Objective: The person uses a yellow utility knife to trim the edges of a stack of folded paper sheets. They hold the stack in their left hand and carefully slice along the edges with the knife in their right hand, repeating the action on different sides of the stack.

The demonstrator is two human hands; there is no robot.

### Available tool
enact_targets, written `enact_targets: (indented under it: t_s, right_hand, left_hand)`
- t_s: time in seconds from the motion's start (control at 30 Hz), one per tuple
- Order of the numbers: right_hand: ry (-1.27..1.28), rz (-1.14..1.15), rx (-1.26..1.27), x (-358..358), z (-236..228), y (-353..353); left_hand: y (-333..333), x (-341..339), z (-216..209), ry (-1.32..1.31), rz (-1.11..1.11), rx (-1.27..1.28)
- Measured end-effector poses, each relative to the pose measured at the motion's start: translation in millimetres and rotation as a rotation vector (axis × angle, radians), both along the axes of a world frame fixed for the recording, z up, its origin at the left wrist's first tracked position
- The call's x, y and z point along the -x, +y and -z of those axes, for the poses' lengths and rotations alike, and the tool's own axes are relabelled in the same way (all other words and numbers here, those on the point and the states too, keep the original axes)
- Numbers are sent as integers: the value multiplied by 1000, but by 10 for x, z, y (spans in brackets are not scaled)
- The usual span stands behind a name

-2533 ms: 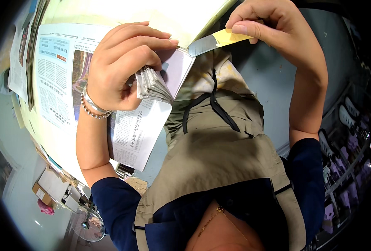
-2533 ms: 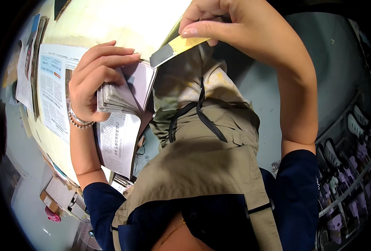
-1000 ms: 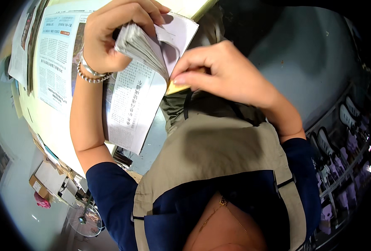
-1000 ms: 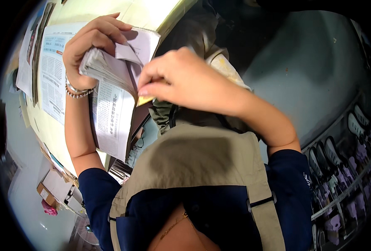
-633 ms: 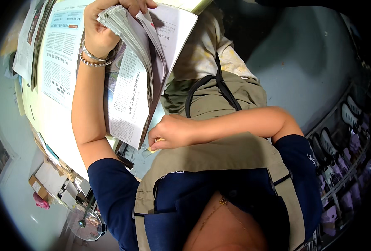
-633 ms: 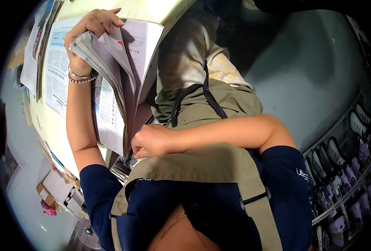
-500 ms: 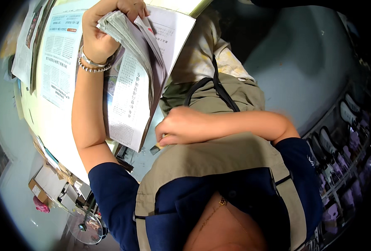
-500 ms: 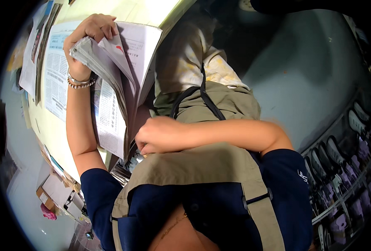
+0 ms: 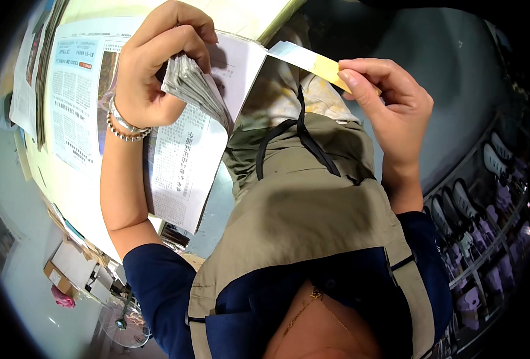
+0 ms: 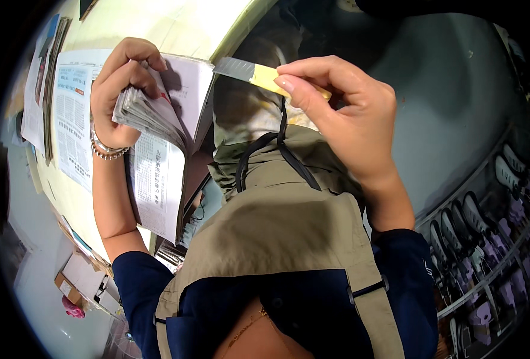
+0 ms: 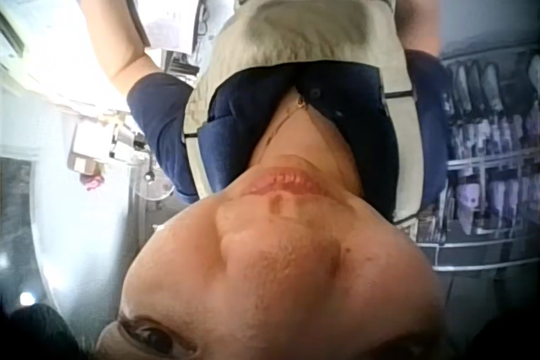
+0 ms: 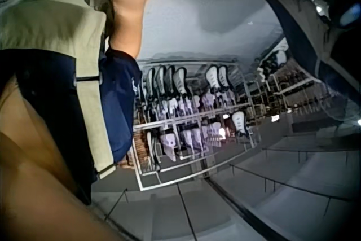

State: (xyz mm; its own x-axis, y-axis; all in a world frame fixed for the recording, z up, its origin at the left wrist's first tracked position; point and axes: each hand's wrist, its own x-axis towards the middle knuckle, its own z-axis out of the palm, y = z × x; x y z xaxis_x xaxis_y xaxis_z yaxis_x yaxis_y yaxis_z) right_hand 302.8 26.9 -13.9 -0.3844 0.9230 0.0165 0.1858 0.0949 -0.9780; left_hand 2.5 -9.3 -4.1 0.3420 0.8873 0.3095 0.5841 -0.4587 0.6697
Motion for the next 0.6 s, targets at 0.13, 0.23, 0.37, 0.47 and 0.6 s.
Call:
enact_targets:
  t_s: [0.13, 0.23, 0.37, 0.47, 0.6]
  right_hand:
    - [-75, -13, -80, 14, -16, 9]
    - [-66, -5, -226, 36, 20, 27]
    - [-146, -70, -406, 62, -17, 31]
    - [-147, -91, -438, 83, -13, 30]
    - [-86, -92, -319, 98, 2, 13]
  left_hand:
    - [20, 13, 5, -42, 74, 6]
    - [16, -23, -10, -10, 46, 11]
    - [15, -24, -17, 24, 49, 5]
    - [37, -28, -28, 24, 75, 18]
    - [75, -31, -21, -26, 123, 7]
